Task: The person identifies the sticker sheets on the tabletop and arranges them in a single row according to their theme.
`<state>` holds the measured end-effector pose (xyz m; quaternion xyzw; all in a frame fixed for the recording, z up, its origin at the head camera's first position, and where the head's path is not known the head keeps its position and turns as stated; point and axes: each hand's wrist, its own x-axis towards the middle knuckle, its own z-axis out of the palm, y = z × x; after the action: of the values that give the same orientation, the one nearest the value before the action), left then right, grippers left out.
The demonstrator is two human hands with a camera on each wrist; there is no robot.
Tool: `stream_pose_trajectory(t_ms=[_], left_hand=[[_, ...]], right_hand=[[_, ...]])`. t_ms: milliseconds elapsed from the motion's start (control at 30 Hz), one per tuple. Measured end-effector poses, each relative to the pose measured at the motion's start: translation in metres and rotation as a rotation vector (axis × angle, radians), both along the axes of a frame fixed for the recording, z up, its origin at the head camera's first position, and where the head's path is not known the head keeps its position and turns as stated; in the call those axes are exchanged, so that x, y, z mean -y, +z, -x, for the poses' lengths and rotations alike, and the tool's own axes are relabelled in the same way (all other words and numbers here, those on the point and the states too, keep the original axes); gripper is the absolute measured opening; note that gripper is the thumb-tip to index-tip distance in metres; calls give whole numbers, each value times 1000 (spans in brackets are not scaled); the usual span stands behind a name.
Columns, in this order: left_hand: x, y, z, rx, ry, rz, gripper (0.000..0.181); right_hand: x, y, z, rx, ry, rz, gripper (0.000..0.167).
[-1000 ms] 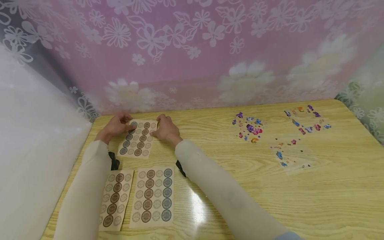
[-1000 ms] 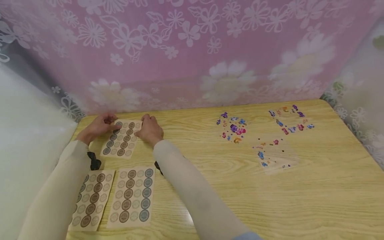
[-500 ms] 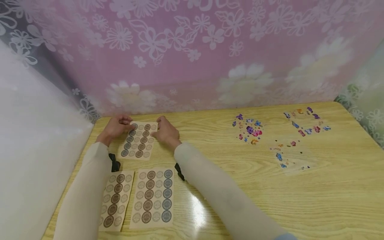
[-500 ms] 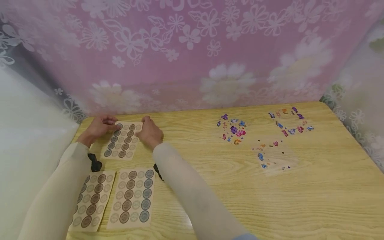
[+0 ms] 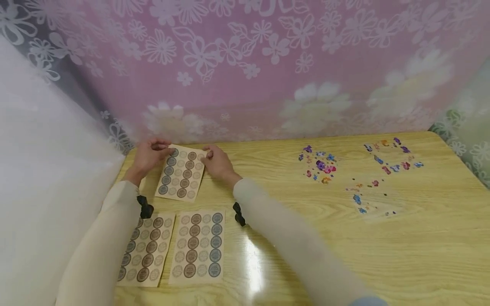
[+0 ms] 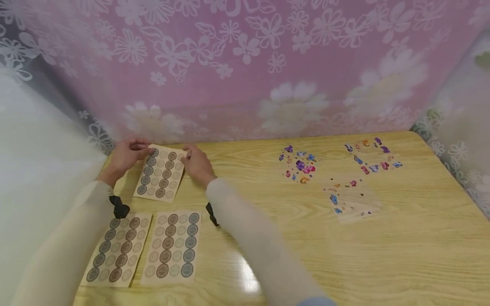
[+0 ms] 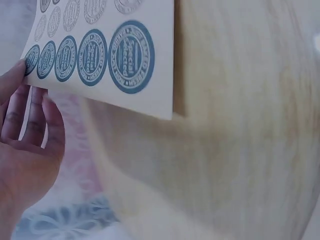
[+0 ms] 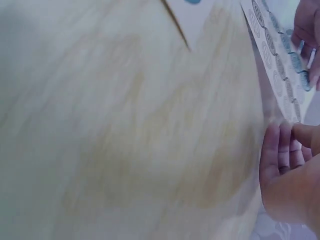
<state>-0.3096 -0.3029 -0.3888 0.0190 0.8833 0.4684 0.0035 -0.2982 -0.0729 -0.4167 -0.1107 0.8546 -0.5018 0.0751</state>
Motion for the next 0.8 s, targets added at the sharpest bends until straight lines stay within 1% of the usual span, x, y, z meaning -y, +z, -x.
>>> stream_pose_trajectory(t_ms=[67,167,267,400,467,567,667,800], left_hand=[[-6,8,-2,-30,-9,-17,38],[-15,20,-6,-59,-16,-34,39],[-23,29,-11,-64,-25,-66,41],[-34,38,-20,-59,-58,-104,42],[-40,41,-26,-61,-81,-117,40],[-48,42,-34,-71,-128,-123,38],[-57,42,-45,-72,-167,-114,36],[-70,39,-60,-57,-195,-58,33]], right_hand=[[-8,5,0,-11,15,49,35],[-21,15,-2,-22,47,77,35],[-34,27,-5,-36,76,99,36],[-52,41,-12,-48,109,129,38],[-61,48,-18,-44,124,145,38],[-74,52,-25,-32,149,169,37],[-87,52,-34,-13,177,189,37],[-105,49,-48,24,198,200,38]])
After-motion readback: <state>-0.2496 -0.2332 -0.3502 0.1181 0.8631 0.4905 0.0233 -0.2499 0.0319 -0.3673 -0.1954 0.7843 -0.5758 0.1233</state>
